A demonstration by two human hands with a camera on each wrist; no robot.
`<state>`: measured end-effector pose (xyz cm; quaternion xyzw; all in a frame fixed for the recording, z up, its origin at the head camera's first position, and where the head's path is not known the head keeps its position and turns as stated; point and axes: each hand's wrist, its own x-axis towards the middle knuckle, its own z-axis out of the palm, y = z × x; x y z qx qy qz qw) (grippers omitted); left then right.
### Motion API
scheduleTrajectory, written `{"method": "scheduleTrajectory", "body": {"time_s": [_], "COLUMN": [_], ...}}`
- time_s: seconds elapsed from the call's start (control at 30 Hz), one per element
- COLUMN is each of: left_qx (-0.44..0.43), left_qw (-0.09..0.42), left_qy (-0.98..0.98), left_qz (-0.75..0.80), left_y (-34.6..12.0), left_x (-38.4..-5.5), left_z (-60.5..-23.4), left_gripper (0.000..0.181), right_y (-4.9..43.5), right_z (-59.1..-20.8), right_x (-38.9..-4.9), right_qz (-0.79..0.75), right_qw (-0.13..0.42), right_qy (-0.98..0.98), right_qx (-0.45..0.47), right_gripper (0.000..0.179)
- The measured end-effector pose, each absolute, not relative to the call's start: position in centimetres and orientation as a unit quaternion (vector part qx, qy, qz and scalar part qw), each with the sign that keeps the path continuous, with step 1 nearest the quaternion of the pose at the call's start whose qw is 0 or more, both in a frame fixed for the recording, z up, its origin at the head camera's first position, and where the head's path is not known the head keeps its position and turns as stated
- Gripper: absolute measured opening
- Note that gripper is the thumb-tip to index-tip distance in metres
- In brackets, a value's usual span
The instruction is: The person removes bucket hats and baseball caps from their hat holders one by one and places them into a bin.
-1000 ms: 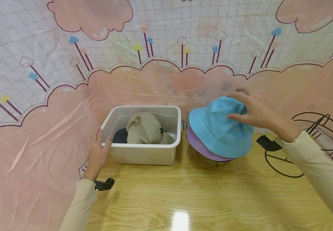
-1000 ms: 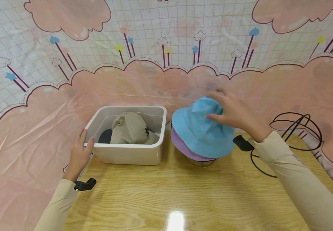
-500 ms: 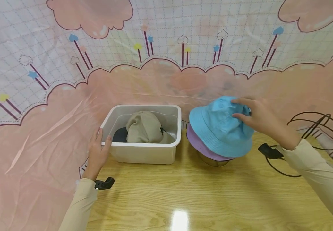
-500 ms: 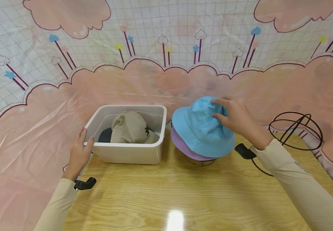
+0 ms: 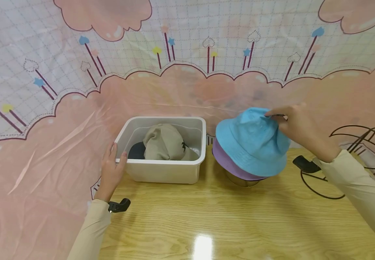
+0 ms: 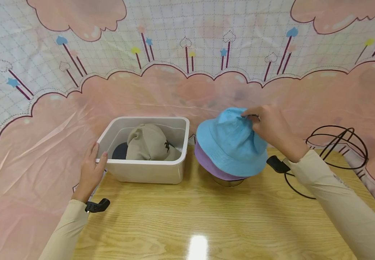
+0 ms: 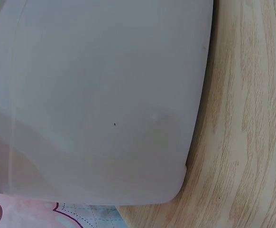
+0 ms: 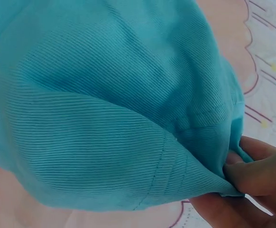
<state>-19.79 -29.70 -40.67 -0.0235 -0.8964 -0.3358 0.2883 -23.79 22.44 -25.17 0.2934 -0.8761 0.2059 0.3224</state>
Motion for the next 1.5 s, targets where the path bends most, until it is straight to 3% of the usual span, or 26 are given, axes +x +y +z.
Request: {"method": "scheduleTrajectory", "body": {"time_s": [0.43, 0.8, 1.5], "left_qx": [-0.023, -0.021, -0.023], "left_qw": [0.277, 0.282, 0.291], "left_qy": [-0.896, -0.897, -0.894], "left_qz": [-0.346, -0.34, -0.338], "left_y": [-29.7, -29.9, -29.7], "left_x": [-19.8, -19.5, -19.8], "left_z": [-40.6, -40.7, -40.8], "left_gripper": [0.061, 0.061, 0.061], "right_y": [22.5, 21.4, 18.2], "right_z": [-21.3, -18.8, -15.5], "right_x": [-23.3, -22.6, -22.8], "right_qz": [0.174, 0.174, 0.192], "right_qw": [0.373, 0.329, 0.336], "right_qy": [-0.863, -0.888, -0.867], "right_qx": [0.294, 0.271, 0.314], "right_gripper": [0.02, 0.023, 0.024]}}
